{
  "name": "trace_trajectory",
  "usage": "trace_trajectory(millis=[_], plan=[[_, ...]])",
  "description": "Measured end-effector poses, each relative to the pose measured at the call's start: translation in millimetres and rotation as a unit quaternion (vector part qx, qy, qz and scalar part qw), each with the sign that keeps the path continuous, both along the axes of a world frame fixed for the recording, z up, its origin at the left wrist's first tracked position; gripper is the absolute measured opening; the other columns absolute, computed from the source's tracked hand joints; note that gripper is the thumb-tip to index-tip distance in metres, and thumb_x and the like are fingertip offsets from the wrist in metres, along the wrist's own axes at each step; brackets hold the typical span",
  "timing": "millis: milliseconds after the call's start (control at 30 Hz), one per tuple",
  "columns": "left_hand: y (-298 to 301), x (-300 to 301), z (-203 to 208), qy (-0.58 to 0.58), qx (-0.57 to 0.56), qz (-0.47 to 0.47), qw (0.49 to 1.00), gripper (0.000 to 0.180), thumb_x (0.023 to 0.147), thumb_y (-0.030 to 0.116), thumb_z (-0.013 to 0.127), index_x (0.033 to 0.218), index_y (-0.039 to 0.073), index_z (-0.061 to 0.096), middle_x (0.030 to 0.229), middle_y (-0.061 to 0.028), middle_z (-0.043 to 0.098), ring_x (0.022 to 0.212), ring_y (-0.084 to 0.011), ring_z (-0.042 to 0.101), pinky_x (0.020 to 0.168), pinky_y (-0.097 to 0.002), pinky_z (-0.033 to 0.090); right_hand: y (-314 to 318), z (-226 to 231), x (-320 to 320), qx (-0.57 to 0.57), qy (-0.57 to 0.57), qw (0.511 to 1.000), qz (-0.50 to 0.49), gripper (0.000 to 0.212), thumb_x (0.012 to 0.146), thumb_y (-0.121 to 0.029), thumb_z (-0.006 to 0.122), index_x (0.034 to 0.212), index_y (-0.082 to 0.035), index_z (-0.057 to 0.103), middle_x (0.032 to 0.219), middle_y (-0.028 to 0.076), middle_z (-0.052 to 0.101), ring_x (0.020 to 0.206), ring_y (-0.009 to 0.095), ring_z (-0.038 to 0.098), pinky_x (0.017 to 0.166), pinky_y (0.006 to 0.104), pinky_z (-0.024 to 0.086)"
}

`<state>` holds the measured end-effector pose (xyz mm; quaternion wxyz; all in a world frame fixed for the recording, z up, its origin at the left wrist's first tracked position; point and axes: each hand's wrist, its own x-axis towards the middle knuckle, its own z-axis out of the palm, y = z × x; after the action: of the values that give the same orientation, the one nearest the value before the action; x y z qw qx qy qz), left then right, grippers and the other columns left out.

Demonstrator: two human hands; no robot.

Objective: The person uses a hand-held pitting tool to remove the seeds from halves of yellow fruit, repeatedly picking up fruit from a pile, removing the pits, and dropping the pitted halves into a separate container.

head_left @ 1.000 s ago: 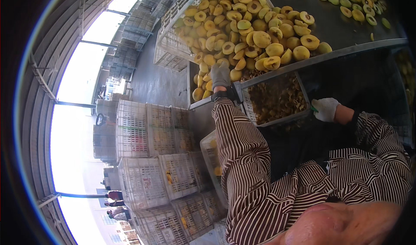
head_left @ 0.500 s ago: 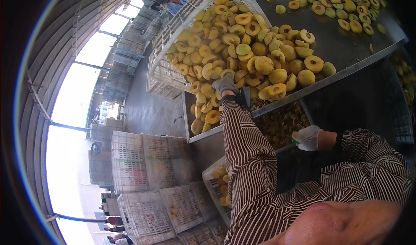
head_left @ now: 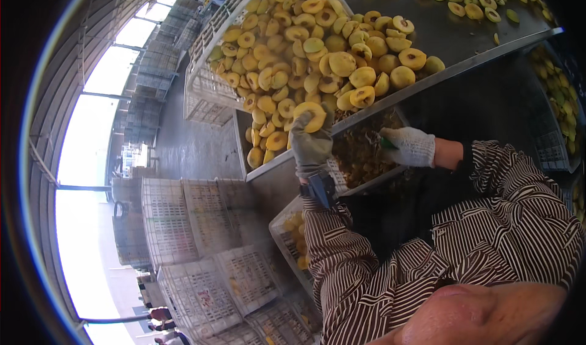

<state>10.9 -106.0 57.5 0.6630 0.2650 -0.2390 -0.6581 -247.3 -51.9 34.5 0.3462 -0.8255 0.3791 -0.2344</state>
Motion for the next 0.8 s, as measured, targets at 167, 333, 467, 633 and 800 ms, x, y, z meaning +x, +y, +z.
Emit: trace_trajectory(millis=[167, 333, 467, 633, 800], plan=[[92.7, -38.5, -12.9, -0.352, -0.114, 0.055, 0.927, 0.031, 0.094, 0.012, 0.059, 0.121, -0.003, 0.055, 0.121, -0.0147, 0.062, 0.109, -0.0286, 0.063, 0.094, -0.035, 0.054, 4.3, 4.6, 7.5, -0.043, 0.054, 0.997, -0.04, 0.026, 0.086, -0.02, 0.061, 0.102, -0.001, 0.054, 0.08, 0.023, 0.066, 0.078, 0.043, 0.065, 0.069, 0.0493, 0.051], [119.2, -64.1, -27.4, -0.235, -0.093, 0.059, 0.966, 0.041, 0.104, 0.022, 0.049, 0.134, -0.005, 0.045, 0.131, -0.0174, 0.056, 0.115, -0.0239, 0.058, 0.098, -0.0345, 0.05, 7.5, 12.3, 12.2, -0.058, 0.069, 0.996, -0.002, 0.025, 0.085, -0.018, 0.059, 0.101, 0.0, 0.054, 0.079, 0.024, 0.065, 0.077, 0.045, 0.064, 0.07, 0.0508, 0.05], [127.8, -69.5, -41.9, -0.37, -0.075, 0.085, 0.922, 0.044, 0.107, 0.027, 0.047, 0.137, -0.005, 0.041, 0.128, -0.0152, 0.056, 0.114, -0.022, 0.058, 0.1, -0.0353, 0.049, 10.9, 15.8, 17.1, -0.056, 0.099, 0.993, 0.018, 0.025, 0.085, -0.018, 0.059, 0.102, 0.0, 0.054, 0.08, 0.024, 0.065, 0.078, 0.044, 0.064, 0.071, 0.0508, 0.05], [125.6, -84.6, -51.9, -0.48, -0.11, 0.135, 0.86, 0.05, 0.104, 0.032, 0.053, 0.137, -0.004, 0.039, 0.122, -0.0142, 0.058, 0.111, -0.0223, 0.059, 0.1, -0.0354, 0.048, 9.8, 9.0, 20.2, -0.033, 0.128, 0.991, 0.034, 0.027, 0.086, -0.018, 0.059, 0.105, 0.001, 0.055, 0.083, 0.023, 0.067, 0.08, 0.043, 0.065, 0.073, 0.0495, 0.051], [121.4, -110.6, -44.5, -0.453, -0.052, 0.196, 0.868, 0.054, 0.106, 0.046, 0.042, 0.129, -0.003, 0.047, 0.114, -0.0119, 0.061, 0.1, -0.0203, 0.061, 0.096, -0.0321, 0.049, 6.9, 0.9, 19.8, 0.012, 0.154, 0.988, 0.03, 0.032, 0.088, -0.019, 0.058, 0.113, 0.001, 0.054, 0.089, 0.024, 0.069, 0.084, 0.042, 0.067, 0.075, 0.0481, 0.052]])
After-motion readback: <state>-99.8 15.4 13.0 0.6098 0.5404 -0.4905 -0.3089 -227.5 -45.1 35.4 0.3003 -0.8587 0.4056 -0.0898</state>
